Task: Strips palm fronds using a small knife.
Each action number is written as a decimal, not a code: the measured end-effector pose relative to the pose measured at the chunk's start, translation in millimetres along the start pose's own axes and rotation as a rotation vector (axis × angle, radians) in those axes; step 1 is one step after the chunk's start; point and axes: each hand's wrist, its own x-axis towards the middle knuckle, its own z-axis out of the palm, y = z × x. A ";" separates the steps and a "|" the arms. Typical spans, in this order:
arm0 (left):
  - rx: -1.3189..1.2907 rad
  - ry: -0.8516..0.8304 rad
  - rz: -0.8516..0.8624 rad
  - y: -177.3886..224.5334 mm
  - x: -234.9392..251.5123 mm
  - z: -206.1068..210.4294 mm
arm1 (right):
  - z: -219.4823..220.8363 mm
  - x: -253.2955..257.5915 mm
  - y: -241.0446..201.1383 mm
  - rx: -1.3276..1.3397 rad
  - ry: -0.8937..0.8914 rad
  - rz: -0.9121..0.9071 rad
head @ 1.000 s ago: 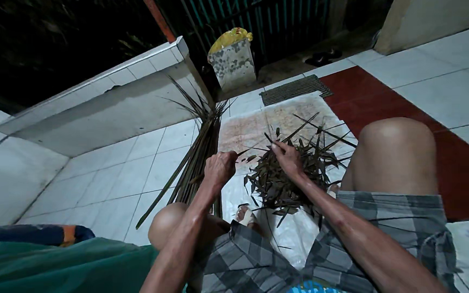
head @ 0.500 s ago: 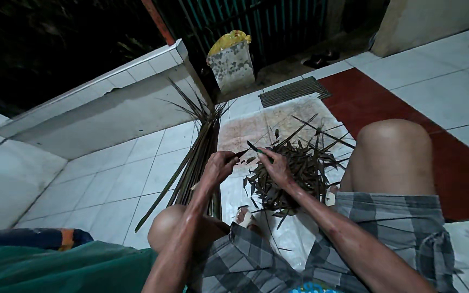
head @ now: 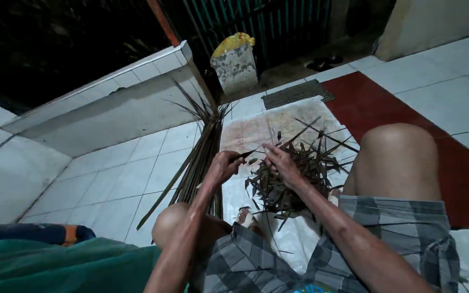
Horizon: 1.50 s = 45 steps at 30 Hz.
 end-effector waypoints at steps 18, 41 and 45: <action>0.107 0.020 0.025 -10.7 -2.2 2.0 | 32.1 -25.0 -19.3 -0.425 -0.022 -0.105; 0.328 0.232 0.109 -3.4 -5.6 20.8 | 55.3 -39.6 -27.6 -0.599 0.057 -0.032; 0.348 0.233 0.116 -1.8 -6.7 22.1 | 56.7 -37.7 -26.2 -0.602 0.061 -0.010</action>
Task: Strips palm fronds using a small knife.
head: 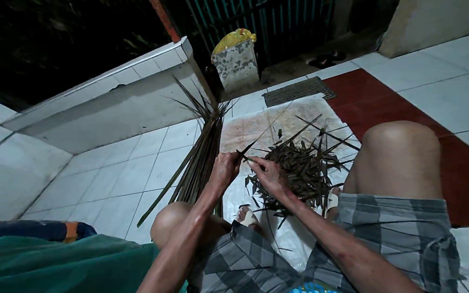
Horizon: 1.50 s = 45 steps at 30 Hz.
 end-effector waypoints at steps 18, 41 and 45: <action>0.030 0.013 -0.004 2.3 -3.6 1.9 | 8.7 14.4 -1.8 -0.058 0.045 0.069; 0.094 -0.100 -0.070 3.4 -3.5 -1.4 | -26.7 21.6 32.0 -0.026 0.117 -0.032; 0.197 -0.151 -0.088 11.4 -3.6 -2.4 | -16.9 17.4 13.7 -0.051 -0.085 -0.030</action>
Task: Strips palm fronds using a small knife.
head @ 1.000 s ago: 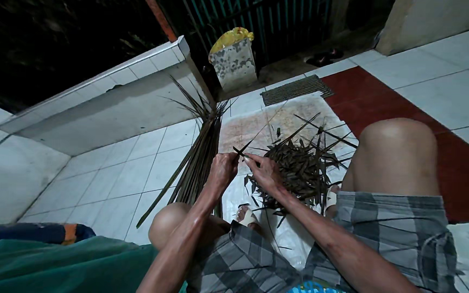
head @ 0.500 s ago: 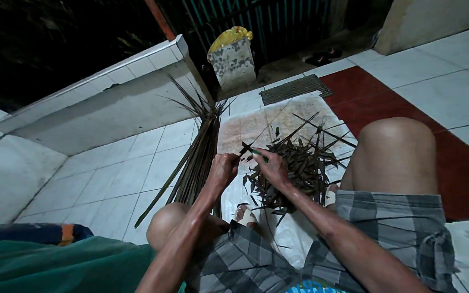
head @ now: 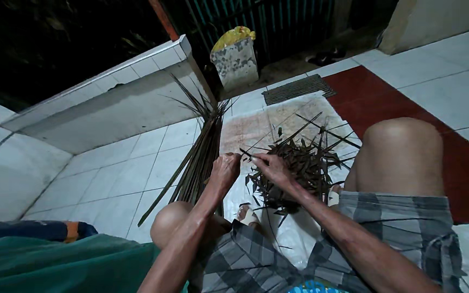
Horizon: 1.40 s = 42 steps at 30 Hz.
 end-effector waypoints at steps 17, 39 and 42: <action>0.108 -0.099 0.009 7.3 -2.2 1.6 | -11.7 20.9 24.3 -0.122 0.137 0.165; -0.533 -0.016 -0.030 -15.5 2.3 -9.8 | 6.6 13.8 24.0 0.041 0.225 -0.096; -0.534 -0.027 -0.029 -15.3 0.8 -10.1 | -6.8 28.5 31.6 0.059 0.248 -0.062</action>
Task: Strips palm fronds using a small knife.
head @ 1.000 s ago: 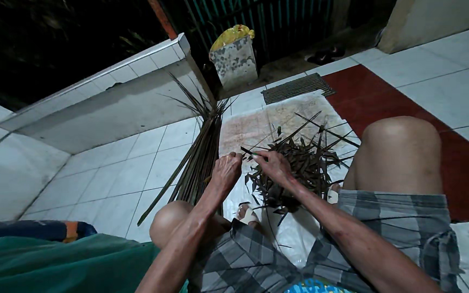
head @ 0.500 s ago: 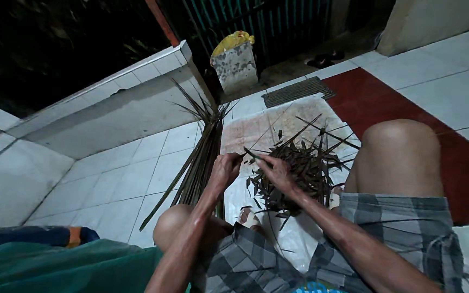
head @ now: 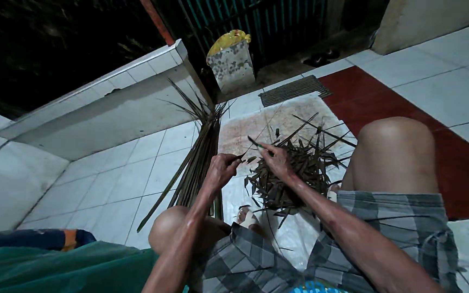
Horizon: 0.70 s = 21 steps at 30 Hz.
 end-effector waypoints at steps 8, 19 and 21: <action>-0.054 -0.002 -0.044 2.9 0.6 -3.8 | -35.5 -2.4 0.2 0.116 0.075 0.028; -0.096 -0.179 0.015 -3.7 0.2 0.1 | -0.7 -13.7 -12.1 0.702 -0.140 0.194; -0.031 -0.179 0.030 -5.6 -0.8 -0.4 | -8.2 -10.2 -11.7 0.692 -0.096 0.183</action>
